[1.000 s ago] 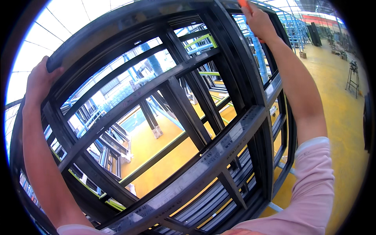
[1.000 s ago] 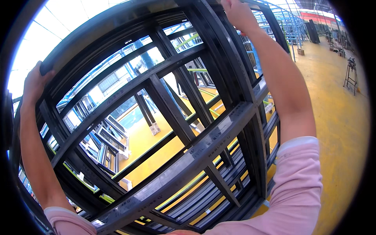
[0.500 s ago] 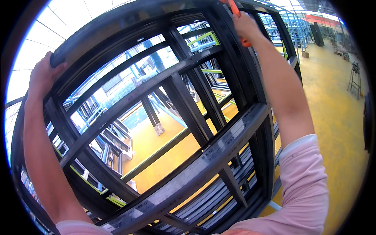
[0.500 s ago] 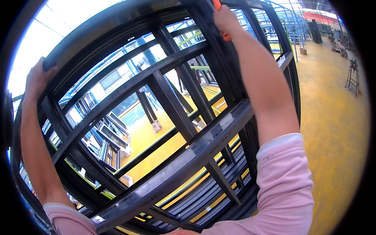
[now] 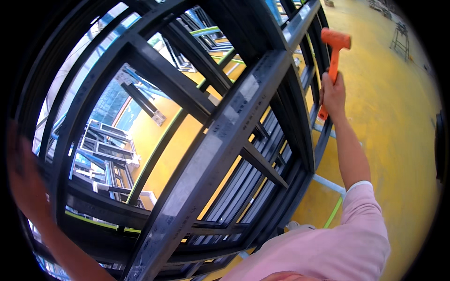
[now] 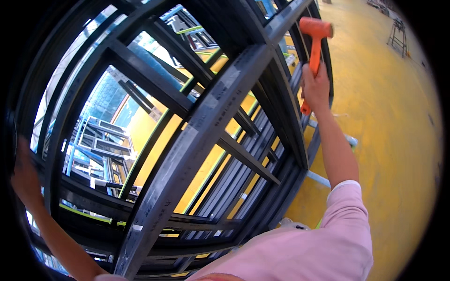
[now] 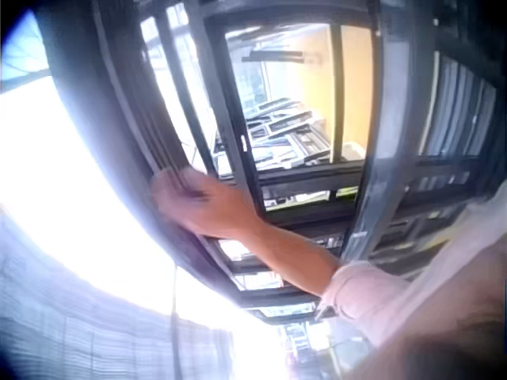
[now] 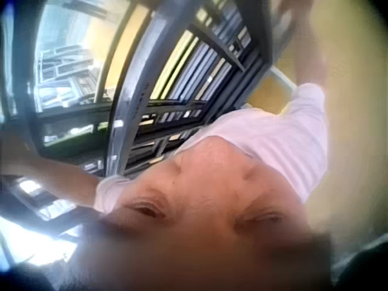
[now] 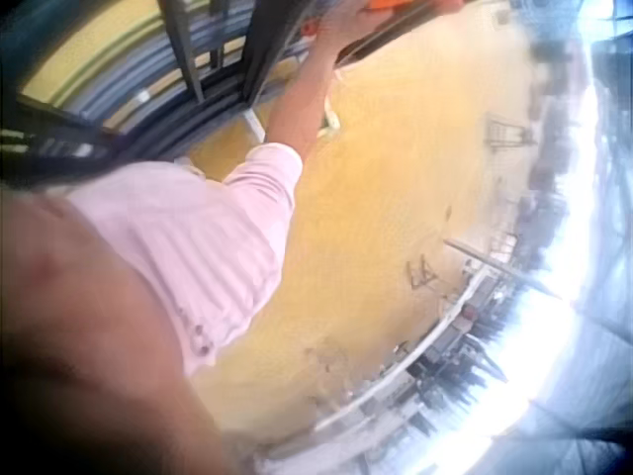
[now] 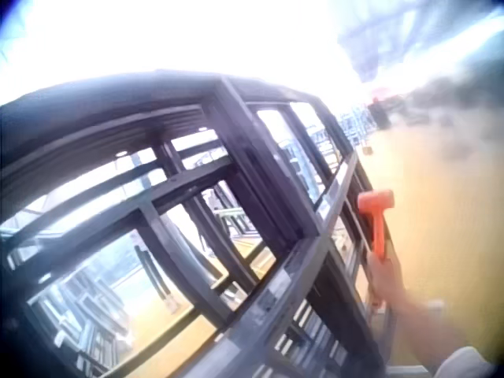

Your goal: The person assembles metal frames by hand and using a hammer. They lift metal pieces, position them into slots within a larger metal structure, and tap them with a hammer to secure the components.

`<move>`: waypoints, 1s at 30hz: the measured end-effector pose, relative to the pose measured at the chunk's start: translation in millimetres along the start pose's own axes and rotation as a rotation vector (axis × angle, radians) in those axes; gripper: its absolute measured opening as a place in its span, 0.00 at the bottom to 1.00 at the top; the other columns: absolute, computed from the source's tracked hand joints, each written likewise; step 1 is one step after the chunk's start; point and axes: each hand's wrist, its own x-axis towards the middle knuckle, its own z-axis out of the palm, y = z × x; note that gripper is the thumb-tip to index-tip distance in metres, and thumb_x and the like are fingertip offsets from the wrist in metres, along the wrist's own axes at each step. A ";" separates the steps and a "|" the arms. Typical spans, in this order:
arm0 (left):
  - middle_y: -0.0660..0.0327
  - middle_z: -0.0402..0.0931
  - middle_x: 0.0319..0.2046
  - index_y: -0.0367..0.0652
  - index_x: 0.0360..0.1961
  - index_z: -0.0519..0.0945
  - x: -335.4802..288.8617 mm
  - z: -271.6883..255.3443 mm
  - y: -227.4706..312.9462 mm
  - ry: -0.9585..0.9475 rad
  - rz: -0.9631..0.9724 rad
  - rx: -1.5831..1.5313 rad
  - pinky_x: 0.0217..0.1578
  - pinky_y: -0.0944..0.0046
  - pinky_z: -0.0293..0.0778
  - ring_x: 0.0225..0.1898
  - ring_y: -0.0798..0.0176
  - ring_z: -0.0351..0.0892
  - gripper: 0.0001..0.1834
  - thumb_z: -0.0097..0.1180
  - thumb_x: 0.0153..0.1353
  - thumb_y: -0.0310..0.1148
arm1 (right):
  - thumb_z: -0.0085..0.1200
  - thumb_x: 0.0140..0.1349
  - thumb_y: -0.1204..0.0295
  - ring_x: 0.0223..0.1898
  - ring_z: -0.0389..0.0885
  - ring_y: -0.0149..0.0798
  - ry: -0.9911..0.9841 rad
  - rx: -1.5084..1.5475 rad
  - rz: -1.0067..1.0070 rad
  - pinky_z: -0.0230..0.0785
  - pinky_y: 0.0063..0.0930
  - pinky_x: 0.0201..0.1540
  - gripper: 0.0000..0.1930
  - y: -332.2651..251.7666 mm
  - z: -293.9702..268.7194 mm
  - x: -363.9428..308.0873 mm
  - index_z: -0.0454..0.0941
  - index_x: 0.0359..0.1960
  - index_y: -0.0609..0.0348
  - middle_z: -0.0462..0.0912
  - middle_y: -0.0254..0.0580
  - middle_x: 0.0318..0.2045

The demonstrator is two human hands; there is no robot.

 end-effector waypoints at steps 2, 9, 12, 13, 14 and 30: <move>0.50 0.75 0.59 0.44 0.67 0.70 -92.6 -33.2 88.7 -0.537 -0.075 -0.346 0.65 0.41 0.65 0.67 0.43 0.68 0.40 0.71 0.55 0.41 | 0.47 0.75 0.60 0.13 0.65 0.23 -0.095 -0.013 0.111 0.60 0.21 0.12 0.14 26.2 -13.3 -25.2 0.69 0.52 0.55 0.68 0.29 0.21; 0.44 0.72 0.61 0.40 0.63 0.72 -235.5 -35.0 118.1 -1.060 -0.044 -0.472 0.60 0.44 0.70 0.62 0.39 0.72 0.46 0.75 0.41 0.44 | 0.42 0.77 0.57 0.14 0.68 0.26 0.098 0.360 0.032 0.64 0.21 0.14 0.14 23.1 17.8 -26.2 0.68 0.45 0.55 0.70 0.31 0.21; 0.44 0.73 0.61 0.40 0.63 0.72 -277.1 -40.5 110.4 -0.856 -0.076 -0.333 0.60 0.46 0.70 0.63 0.39 0.72 0.46 0.74 0.41 0.42 | 0.42 0.77 0.58 0.14 0.69 0.28 0.257 0.308 0.063 0.66 0.24 0.15 0.14 37.2 51.3 -10.4 0.67 0.44 0.56 0.69 0.33 0.21; 0.45 0.73 0.61 0.40 0.63 0.72 -281.4 -38.3 112.0 -0.826 -0.064 -0.338 0.60 0.46 0.70 0.63 0.40 0.73 0.45 0.74 0.41 0.42 | 0.44 0.75 0.58 0.14 0.70 0.30 0.119 -0.100 0.088 0.67 0.28 0.15 0.14 69.1 51.5 9.7 0.66 0.43 0.56 0.69 0.33 0.21; 0.46 0.74 0.61 0.40 0.62 0.73 -287.8 -38.0 111.8 -0.809 -0.065 -0.328 0.60 0.46 0.70 0.62 0.41 0.73 0.45 0.74 0.41 0.42 | 0.44 0.75 0.57 0.14 0.70 0.30 0.011 -0.035 0.179 0.67 0.29 0.15 0.14 65.9 54.9 8.3 0.66 0.43 0.56 0.69 0.33 0.21; 0.54 0.77 0.60 0.44 0.61 0.75 -303.3 -35.9 111.3 -0.631 -0.036 -0.274 0.58 0.49 0.74 0.61 0.47 0.77 0.43 0.74 0.41 0.45 | 0.43 0.74 0.58 0.18 0.79 0.39 -0.148 -0.170 0.259 0.73 0.36 0.18 0.16 42.8 35.3 -1.5 0.71 0.43 0.61 0.75 0.41 0.21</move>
